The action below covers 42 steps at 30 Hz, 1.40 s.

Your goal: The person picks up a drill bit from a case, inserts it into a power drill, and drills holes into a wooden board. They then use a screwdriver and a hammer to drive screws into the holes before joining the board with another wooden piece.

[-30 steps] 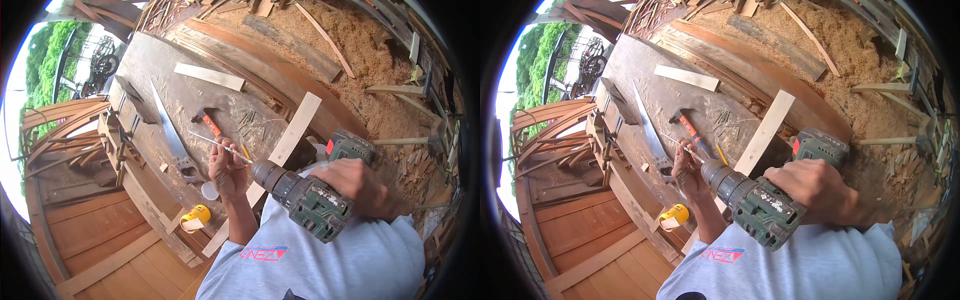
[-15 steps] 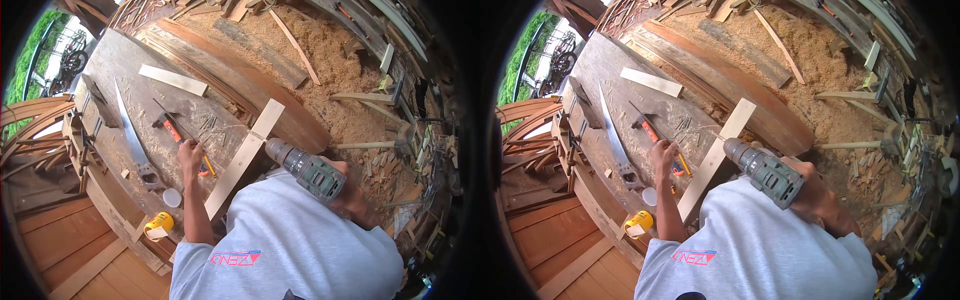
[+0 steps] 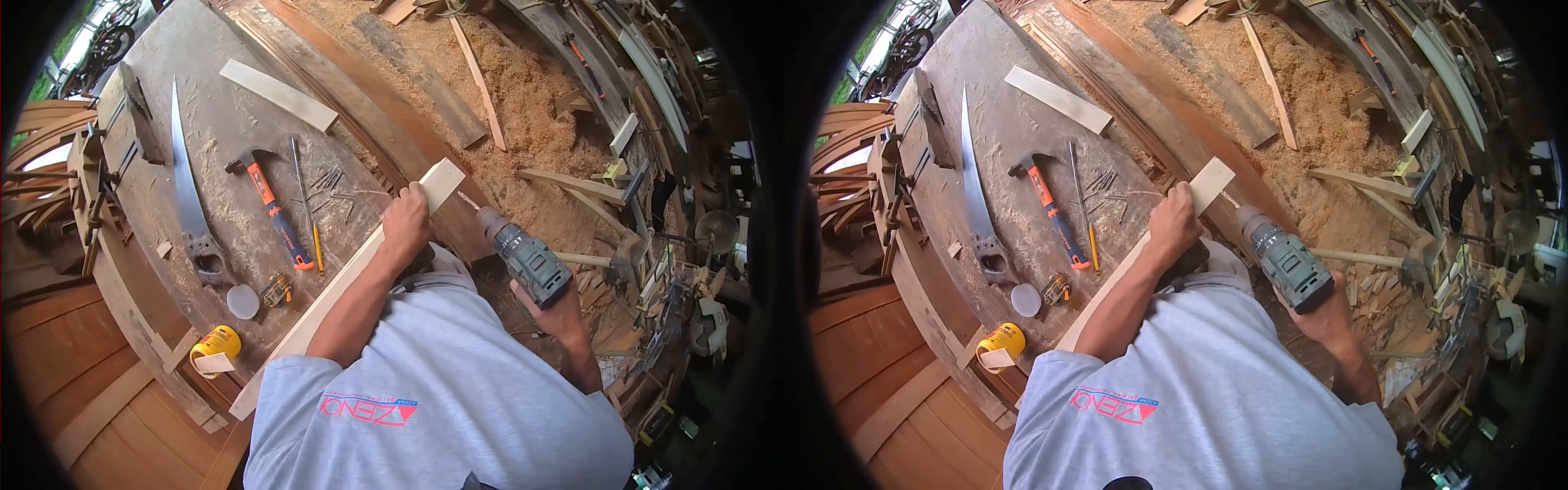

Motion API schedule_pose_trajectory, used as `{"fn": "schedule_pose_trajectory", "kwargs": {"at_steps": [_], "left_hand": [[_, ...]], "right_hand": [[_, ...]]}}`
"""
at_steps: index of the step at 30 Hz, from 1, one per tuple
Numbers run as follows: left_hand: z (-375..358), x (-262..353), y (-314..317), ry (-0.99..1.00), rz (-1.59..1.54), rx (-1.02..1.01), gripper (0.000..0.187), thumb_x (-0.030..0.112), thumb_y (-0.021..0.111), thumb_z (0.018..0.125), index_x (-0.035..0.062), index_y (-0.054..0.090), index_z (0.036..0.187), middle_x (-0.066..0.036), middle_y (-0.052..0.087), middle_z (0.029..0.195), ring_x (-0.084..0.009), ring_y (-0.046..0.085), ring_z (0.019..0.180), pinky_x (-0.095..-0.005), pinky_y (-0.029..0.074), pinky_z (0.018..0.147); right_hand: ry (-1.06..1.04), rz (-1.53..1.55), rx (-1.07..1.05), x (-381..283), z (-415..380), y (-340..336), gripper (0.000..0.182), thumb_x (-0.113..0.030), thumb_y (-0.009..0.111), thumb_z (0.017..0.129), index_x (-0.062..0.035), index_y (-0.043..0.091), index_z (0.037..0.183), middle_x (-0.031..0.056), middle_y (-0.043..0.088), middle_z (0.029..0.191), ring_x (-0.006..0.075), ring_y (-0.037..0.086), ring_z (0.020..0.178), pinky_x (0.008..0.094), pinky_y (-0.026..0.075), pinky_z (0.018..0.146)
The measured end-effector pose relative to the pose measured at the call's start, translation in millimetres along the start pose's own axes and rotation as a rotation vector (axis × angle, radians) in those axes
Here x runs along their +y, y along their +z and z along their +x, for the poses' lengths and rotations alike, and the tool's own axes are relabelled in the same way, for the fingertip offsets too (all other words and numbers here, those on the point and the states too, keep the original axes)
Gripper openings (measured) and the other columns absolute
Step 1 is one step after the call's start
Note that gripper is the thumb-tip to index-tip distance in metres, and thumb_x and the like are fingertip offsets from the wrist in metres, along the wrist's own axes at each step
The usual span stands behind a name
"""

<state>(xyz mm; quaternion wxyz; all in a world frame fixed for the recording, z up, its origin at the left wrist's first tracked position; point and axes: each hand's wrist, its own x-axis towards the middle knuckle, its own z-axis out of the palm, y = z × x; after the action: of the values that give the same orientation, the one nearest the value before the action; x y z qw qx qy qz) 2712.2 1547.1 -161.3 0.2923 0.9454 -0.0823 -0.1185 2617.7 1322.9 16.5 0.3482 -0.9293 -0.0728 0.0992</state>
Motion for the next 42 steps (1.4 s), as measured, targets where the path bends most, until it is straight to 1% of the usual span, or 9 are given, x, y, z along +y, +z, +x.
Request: {"fn": "schedule_pose_trajectory", "kwargs": {"at_steps": [4, 10, 14, 17, 20, 27, 31, 33, 42], "left_hand": [[-6.5, 0.6, 3.7, -0.099, -0.013, -0.034, 0.043, 0.007, 0.069, 0.073, -0.0018, 0.049, 0.11, -0.026, 0.062, 0.105, -0.0437, 0.066, 0.092, -0.0527, 0.054, 0.076], [-72.2, -20.4, 0.7, -0.085, 0.037, 0.02, 0.042, -0.001, 0.071, 0.068, -0.0014, 0.05, 0.105, -0.022, 0.062, 0.095, -0.0398, 0.068, 0.084, -0.0475, 0.057, 0.072], [-98.1, -29.7, -4.5, -0.188, 0.005, -0.107, 0.046, 0.006, 0.076, 0.07, -0.0013, 0.051, 0.108, -0.02, 0.062, 0.1, -0.0381, 0.066, 0.09, -0.0454, 0.055, 0.077], [-86.8, -24.9, -8.6, -0.038, -0.012, 0.173, 0.07, 0.028, 0.086, 0.068, -0.0001, 0.05, 0.12, -0.019, 0.059, 0.12, -0.0382, 0.061, 0.109, -0.0444, 0.052, 0.089], [-71.2, -15.4, -5.6, -0.098, -0.085, 0.009, 0.063, 0.026, 0.084, 0.068, -0.0019, 0.052, 0.114, -0.016, 0.06, 0.109, -0.0308, 0.063, 0.102, -0.0417, 0.054, 0.082], [-68.9, -14.3, -8.5, -0.165, -0.164, -0.057, 0.053, 0.024, 0.085, 0.066, 0.0012, 0.054, 0.104, -0.012, 0.06, 0.102, -0.028, 0.064, 0.096, -0.0387, 0.055, 0.078], [-68.0, -15.7, -9.0, -0.119, -0.156, 0.013, 0.055, 0.023, 0.086, 0.065, 0.0009, 0.055, 0.105, -0.012, 0.059, 0.1, -0.0272, 0.063, 0.094, -0.0387, 0.054, 0.078], [-68.2, -16.3, -8.3, -0.14, -0.179, -0.021, 0.061, 0.023, 0.084, 0.069, 0.0019, 0.052, 0.117, -0.015, 0.064, 0.106, -0.0328, 0.066, 0.097, -0.0413, 0.056, 0.081], [-68.4, -16.4, -8.3, -0.147, -0.211, -0.025, 0.062, 0.022, 0.083, 0.07, 0.0008, 0.051, 0.119, -0.016, 0.063, 0.104, -0.0339, 0.066, 0.095, -0.0418, 0.055, 0.08]], "right_hand": [[0.09, 0.029, -0.055, -16.0, 12.9, -12.0, 0.024, -0.013, 0.076, 0.083, 0.0006, 0.071, 0.102, 0.0193, 0.073, 0.091, 0.0334, 0.073, 0.084, 0.0382, 0.057, 0.074], [0.233, -0.084, -0.171, -33.4, 29.1, -29.8, 0.027, -0.016, 0.078, 0.079, 0.0022, 0.071, 0.097, 0.0205, 0.072, 0.084, 0.0328, 0.073, 0.079, 0.0382, 0.055, 0.07], [0.325, -0.111, -0.344, -42.3, 42.3, -21.9, 0.022, -0.01, 0.075, 0.074, 0.0019, 0.067, 0.091, 0.0213, 0.068, 0.077, 0.0339, 0.071, 0.073, 0.039, 0.054, 0.066], [0.215, 0.01, -0.42, -44.2, 50.7, -6.6, 0.036, -0.013, 0.078, 0.074, 0.0003, 0.063, 0.105, 0.0204, 0.069, 0.079, 0.0366, 0.07, 0.075, 0.0395, 0.054, 0.067], [0.259, -0.034, -0.427, -49.3, 50.6, 3.9, 0.04, -0.015, 0.081, 0.074, -0.0002, 0.064, 0.106, 0.0195, 0.07, 0.083, 0.0367, 0.071, 0.077, 0.0407, 0.055, 0.069], [0.3, -0.049, -0.426, -57.6, 60.1, 12.2, 0.046, -0.018, 0.082, 0.073, -0.0009, 0.063, 0.112, 0.0189, 0.071, 0.088, 0.0372, 0.072, 0.081, 0.0403, 0.056, 0.071], [0.304, -0.1, -0.501, -60.9, 66.4, 9.6, 0.05, -0.023, 0.085, 0.072, -0.0012, 0.064, 0.112, 0.0185, 0.071, 0.09, 0.0367, 0.072, 0.083, 0.0409, 0.058, 0.071], [0.296, -0.118, -0.517, -61.3, 67.0, 9.1, 0.051, -0.024, 0.087, 0.071, -0.0012, 0.064, 0.111, 0.0184, 0.071, 0.09, 0.0364, 0.072, 0.083, 0.0412, 0.058, 0.07], [0.286, -0.165, -0.578, -54.7, 65.7, 8.1, 0.055, -0.026, 0.09, 0.067, -0.001, 0.064, 0.108, 0.0191, 0.071, 0.09, 0.0361, 0.072, 0.081, 0.0417, 0.058, 0.07]]}}
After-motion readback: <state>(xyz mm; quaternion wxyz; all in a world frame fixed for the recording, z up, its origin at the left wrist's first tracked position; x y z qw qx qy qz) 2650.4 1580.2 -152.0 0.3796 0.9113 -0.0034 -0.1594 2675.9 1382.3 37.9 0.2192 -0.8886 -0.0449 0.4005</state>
